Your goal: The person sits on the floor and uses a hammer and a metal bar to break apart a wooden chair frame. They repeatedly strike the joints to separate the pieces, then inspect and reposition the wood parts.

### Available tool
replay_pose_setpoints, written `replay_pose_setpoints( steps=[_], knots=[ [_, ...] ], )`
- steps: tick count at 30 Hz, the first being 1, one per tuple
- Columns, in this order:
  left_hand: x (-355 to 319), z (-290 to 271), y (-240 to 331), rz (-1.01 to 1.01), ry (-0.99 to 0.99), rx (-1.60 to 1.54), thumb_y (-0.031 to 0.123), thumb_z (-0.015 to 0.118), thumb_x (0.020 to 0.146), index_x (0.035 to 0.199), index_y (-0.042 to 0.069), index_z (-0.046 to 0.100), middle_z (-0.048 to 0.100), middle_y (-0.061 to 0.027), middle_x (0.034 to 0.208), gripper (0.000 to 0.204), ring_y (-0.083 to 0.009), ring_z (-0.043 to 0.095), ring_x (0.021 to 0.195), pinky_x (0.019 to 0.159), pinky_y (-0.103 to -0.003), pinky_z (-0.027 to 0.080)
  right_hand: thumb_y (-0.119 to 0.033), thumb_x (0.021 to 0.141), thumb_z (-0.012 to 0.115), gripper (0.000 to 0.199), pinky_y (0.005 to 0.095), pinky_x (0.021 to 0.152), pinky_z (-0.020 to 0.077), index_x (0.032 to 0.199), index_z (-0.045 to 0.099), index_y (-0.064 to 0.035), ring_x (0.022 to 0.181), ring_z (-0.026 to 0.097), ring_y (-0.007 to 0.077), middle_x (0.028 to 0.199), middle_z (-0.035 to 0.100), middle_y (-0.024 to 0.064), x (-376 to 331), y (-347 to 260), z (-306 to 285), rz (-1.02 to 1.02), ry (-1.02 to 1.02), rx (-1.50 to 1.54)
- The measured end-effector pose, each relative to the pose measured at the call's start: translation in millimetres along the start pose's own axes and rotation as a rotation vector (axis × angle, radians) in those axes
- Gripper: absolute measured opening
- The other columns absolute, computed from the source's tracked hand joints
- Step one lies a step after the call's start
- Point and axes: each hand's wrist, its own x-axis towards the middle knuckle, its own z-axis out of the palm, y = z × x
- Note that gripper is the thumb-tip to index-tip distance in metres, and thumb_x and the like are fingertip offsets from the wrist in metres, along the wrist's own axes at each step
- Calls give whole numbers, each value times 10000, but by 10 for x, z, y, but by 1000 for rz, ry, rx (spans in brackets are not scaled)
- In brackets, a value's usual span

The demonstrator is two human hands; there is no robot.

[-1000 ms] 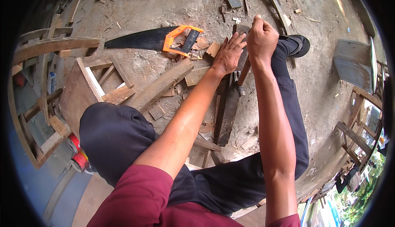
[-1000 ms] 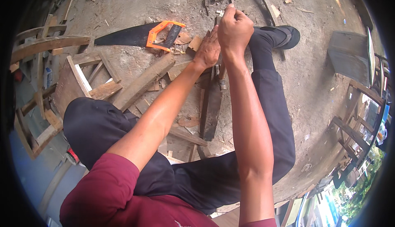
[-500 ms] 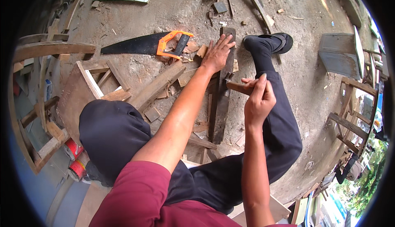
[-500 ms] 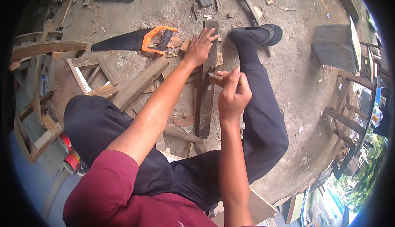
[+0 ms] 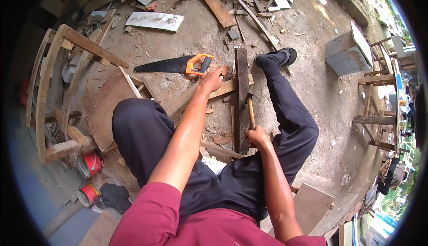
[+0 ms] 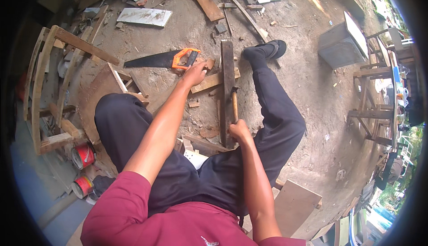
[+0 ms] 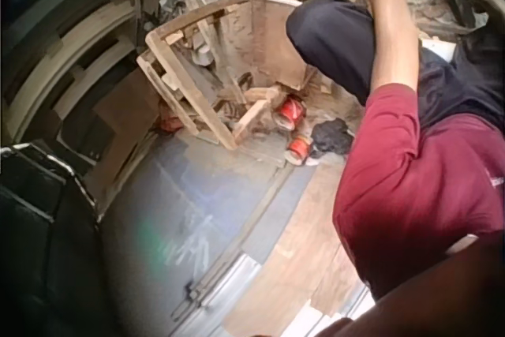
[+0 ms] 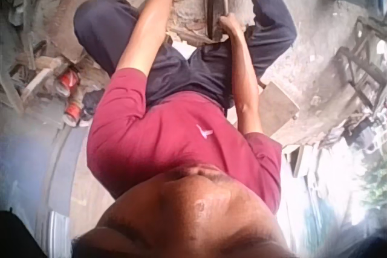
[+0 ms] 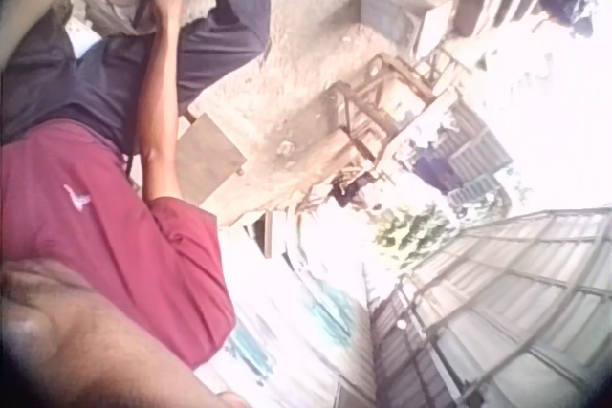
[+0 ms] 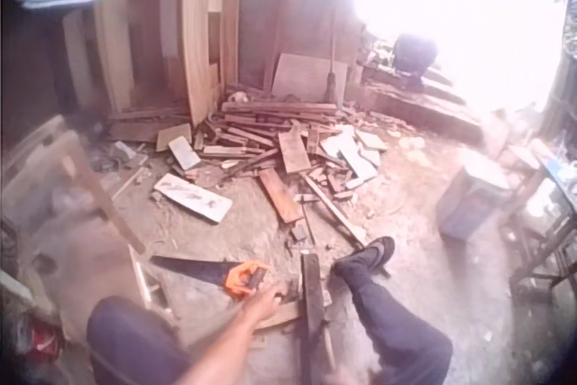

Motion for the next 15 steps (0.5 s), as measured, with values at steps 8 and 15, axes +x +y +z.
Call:
replay_pose_setpoints(
  steps=[8, 15],
  knots=[
    [-917, -251, -577, -43, 149, -67, 163, 584, 907, 1240, 38, 604, 643, -210, 1225, 356, -395, 590, 1155, 991, -464, 476, -363, 1052, 497, 398, 381, 500, 369, 852, 522, -21, 525, 432, 166, 619, 463, 61, 88, -469, 613, -493, 669, 264],
    [-1558, -244, -832, -171, 167, -140, 146, 586, 902, 1191, 30, 635, 647, -208, 1211, 315, -398, 596, 1133, 979, -460, 479, -554, 1013, 471, 567, 373, 394, 440, 727, 501, -65, 399, 505, 183, 529, 478, 29, 715, 12, 742, -378, 526, 224]
  ],
)
